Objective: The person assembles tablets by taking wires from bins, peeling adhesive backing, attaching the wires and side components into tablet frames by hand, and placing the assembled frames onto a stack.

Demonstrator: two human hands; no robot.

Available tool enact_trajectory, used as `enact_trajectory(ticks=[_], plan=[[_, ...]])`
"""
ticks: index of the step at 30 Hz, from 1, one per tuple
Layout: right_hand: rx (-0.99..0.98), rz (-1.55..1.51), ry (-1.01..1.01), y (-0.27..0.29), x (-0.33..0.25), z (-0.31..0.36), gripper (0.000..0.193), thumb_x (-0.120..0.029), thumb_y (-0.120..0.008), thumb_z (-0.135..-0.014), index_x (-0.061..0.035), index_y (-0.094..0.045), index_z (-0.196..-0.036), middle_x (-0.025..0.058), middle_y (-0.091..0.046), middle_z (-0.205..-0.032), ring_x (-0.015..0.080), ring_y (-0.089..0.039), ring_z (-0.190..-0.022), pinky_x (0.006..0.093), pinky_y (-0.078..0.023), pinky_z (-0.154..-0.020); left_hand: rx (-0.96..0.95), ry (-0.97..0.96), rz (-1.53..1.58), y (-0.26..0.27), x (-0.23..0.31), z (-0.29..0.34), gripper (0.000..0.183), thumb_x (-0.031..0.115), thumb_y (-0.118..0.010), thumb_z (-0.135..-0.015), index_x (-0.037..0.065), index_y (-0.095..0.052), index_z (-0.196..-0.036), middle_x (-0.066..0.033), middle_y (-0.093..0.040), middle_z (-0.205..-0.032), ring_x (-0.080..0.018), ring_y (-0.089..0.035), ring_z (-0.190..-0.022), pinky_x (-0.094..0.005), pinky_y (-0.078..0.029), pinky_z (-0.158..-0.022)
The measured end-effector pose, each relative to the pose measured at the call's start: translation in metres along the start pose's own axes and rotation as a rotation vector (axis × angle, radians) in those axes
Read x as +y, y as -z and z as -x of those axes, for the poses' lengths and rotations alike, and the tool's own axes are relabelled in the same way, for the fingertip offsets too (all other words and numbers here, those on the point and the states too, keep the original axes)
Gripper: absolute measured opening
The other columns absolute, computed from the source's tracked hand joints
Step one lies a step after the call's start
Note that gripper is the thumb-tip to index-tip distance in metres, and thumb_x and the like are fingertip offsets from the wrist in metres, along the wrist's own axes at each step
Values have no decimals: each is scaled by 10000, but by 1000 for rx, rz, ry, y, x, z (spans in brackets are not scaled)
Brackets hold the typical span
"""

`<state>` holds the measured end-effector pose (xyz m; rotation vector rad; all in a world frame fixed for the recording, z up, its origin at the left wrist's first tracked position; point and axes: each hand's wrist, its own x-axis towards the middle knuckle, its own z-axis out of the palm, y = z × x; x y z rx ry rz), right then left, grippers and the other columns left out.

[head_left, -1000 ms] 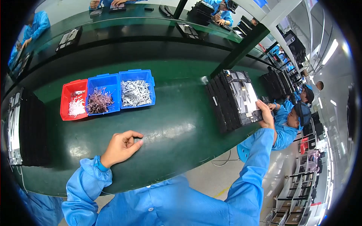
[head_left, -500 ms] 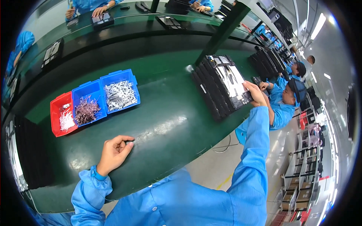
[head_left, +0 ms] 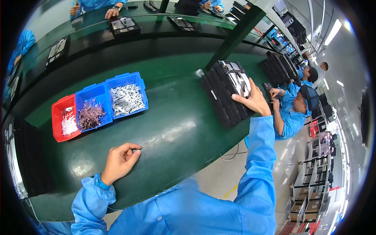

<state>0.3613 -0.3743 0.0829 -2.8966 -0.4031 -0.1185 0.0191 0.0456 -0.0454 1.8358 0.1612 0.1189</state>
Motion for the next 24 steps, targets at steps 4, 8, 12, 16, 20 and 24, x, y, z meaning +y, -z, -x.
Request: enact_trajectory(ticks=[4,8,12,16,20,24], plan=[[28,0,-48,-1,-11,1,1341,-724,-862,-587,-35,-352,-1617,320,-518,-1460,453,-506,-1358,518,-385,-1156,5,-7,30,-1,-6,-1,154,64,-742,-945,6,-759,-1087,29,-444,-583,-44,-378,-542,-279,-315,-498],[52,-98,-94,-1,-7,1,1284,-680,-875,-574,-43,-414,-1589,311,-523,-1457,445,-480,-1387,508,-364,-1173,-15,-40,26,-1,-7,-1,140,52,-726,-970,-22,-748,-1087,71,-435,-624,-16,-349,-584,-253,-265,-509],[82,-105,-84,1,-15,7,1253,-681,-876,-580,-35,-451,-1566,318,-524,-1460,439,-495,-1376,503,-377,-1164,-28,-57,20,-1,-6,-2,145,47,-725,-965,-24,-748,-1090,65,-420,-607,-22,-348,-576,-263,-270,-508],[40,-55,-69,-3,-22,5,1231,-709,-877,-594,-31,-487,-1544,298,-552,-1449,438,-548,-1322,490,-411,-1132,0,-47,13,3,-10,3,155,82,-745,-942,2,-756,-1075,16,-404,-567,-62,-378,-528,-291,-325,-498],[111,-60,86,0,-43,15,984,-574,-876,-748,-1,-543,-1476,250,-598,-1403,390,-588,-1281,430,-437,-1116,-6,-29,-25,7,-5,6,152,120,-736,-950,31,-755,-1071,0,-448,-559,-92,-426,-510,-314,-356,-501],[513,-318,347,-4,-105,63,506,-198,-804,-909,24,-637,-1333,189,-654,-1337,290,-603,-1256,377,-460,-1068,-55,-68,-28,6,-2,-10,142,166,-709,-967,46,-742,-1035,-45,-535,-578,-145,-507,-501,-364,-402,-505]])
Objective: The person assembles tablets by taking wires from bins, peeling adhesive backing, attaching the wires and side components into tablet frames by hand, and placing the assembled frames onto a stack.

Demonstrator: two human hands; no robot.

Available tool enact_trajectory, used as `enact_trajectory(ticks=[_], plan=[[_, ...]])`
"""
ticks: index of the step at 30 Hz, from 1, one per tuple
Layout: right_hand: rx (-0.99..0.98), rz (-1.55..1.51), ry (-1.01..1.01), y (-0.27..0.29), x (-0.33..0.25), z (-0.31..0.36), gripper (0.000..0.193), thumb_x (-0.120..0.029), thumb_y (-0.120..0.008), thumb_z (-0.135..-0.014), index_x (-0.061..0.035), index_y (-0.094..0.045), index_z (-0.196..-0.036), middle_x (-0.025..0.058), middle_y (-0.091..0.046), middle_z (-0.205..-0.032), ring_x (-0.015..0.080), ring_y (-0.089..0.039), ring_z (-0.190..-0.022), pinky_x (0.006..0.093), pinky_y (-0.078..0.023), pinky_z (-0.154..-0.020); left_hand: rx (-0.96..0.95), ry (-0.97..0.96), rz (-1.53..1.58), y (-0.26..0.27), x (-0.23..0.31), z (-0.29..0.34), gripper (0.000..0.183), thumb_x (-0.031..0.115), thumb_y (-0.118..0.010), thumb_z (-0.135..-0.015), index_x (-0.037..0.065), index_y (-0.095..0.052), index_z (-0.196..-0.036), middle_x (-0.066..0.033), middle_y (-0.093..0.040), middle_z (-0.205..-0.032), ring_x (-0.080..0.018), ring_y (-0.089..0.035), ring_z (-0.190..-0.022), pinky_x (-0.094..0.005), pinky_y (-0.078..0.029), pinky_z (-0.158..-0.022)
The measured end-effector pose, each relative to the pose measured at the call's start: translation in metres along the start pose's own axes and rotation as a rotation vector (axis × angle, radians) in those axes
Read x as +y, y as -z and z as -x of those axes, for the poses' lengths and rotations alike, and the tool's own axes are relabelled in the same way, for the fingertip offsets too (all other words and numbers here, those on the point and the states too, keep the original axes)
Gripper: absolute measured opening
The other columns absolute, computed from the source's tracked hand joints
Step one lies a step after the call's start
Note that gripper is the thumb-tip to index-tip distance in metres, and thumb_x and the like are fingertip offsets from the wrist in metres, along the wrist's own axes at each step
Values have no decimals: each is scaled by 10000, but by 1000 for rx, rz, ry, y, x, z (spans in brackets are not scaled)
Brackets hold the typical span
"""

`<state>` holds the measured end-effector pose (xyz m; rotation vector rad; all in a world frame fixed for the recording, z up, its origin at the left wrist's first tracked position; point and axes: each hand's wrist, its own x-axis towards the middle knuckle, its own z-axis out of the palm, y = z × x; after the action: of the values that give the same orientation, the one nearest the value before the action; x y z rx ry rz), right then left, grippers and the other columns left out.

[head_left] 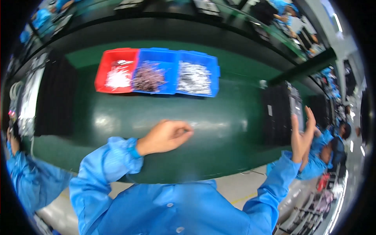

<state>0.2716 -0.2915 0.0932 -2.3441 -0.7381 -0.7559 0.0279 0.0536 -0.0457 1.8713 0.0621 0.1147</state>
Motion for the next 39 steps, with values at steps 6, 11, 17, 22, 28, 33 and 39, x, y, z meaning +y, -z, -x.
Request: enact_trajectory(ticks=[6,11,17,22,28,33,39], plan=[[-466,-567,-140,-94,-66,7,244,-131,-748,-969,45,-727,-1137,95,-748,-956,120,-693,-835,248,-534,-752,205,-135,-138,2,4,-8,125,158,-743,-945,48,-749,-1002,-54,-571,-607,-170,-522,-498,-368,-416,-503],[-631,-810,-453,-212,-36,3,201,-183,-746,-986,17,-737,-1002,58,-727,-839,74,-641,-625,231,-477,-516,647,-284,-391,32,-7,-3,125,72,-849,-841,74,-792,-953,-28,-576,-631,-96,-465,-484,-296,-356,-444],[-307,-863,-561,-246,-22,2,200,-210,-712,-1013,-12,-738,-1019,37,-681,-798,60,-594,-572,208,-402,-434,920,-206,-526,76,-29,15,238,-16,-844,-836,13,-756,-1055,33,-429,-595,-34,-376,-516,-236,-294,-469],[-351,-868,-532,-235,-25,10,205,-214,-716,-1018,-11,-742,-1022,20,-665,-794,54,-576,-588,206,-403,-480,899,-151,-509,83,-41,18,256,-13,-837,-853,0,-743,-1091,55,-432,-606,-18,-361,-528,-227,-280,-472],[-354,-895,-558,-233,-25,11,190,-199,-720,-1014,-10,-728,-1004,28,-678,-795,56,-593,-596,206,-424,-485,915,-91,-465,76,-33,16,172,-16,-786,-905,-14,-741,-1071,78,-446,-623,1,-390,-565,-201,-308,-512],[-350,-906,-539,-234,-22,12,187,-199,-722,-1013,-12,-726,-1004,26,-677,-791,54,-593,-596,206,-424,-483,913,-113,-464,76,-35,14,122,-11,-757,-939,-15,-737,-1059,87,-442,-636,3,-373,-573,-202,-285,-522],[-340,-915,-520,-237,-19,13,183,-197,-725,-1012,-14,-724,-1002,24,-678,-788,53,-593,-593,206,-423,-477,974,-169,-457,77,-33,16,82,-2,-738,-958,-8,-681,-1016,58,-462,-604,-11,-384,-540,-223,-287,-496]])
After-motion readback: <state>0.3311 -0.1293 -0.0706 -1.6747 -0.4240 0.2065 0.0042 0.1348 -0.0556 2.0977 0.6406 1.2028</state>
